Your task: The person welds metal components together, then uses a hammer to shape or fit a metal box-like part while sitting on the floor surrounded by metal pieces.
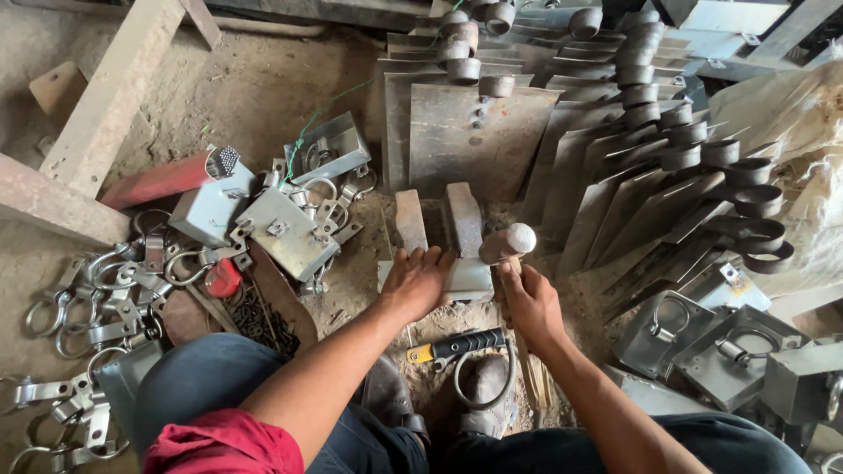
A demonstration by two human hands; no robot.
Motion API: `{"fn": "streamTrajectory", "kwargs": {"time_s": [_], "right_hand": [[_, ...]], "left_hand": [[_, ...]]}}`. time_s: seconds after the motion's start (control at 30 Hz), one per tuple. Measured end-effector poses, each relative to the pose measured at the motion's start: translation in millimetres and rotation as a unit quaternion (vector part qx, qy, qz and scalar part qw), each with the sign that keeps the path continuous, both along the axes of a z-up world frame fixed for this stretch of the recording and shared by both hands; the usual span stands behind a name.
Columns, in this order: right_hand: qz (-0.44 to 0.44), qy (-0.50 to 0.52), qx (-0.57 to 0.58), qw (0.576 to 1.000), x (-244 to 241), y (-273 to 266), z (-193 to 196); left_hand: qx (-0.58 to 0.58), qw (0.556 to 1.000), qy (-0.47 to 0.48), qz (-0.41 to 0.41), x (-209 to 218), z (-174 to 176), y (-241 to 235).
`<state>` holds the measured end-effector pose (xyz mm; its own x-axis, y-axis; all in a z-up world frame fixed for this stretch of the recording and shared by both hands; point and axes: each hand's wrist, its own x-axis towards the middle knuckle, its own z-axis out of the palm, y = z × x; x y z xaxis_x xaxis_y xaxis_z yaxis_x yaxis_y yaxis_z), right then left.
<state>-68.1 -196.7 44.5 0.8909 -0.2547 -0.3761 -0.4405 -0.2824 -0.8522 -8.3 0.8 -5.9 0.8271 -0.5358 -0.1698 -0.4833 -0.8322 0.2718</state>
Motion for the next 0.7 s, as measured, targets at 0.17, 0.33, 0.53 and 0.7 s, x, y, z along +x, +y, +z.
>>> {"fn": "streamTrajectory", "kwargs": {"time_s": [0.17,0.33,0.53,0.7], "right_hand": [[-0.003,0.015,-0.022,1.000,1,0,5],[0.025,0.004,-0.060,0.998,1,0,8],[0.089,-0.076,-0.161,0.980,1,-3,1],[0.110,-0.088,-0.210,0.967,1,-2,-2]], "left_hand": [[0.002,1.000,0.009,0.002,-1,-3,1],[0.021,1.000,0.022,0.001,1,-9,-1],[0.021,1.000,0.006,0.002,0,-12,-1],[0.022,1.000,0.010,0.002,-1,-9,0]]}}
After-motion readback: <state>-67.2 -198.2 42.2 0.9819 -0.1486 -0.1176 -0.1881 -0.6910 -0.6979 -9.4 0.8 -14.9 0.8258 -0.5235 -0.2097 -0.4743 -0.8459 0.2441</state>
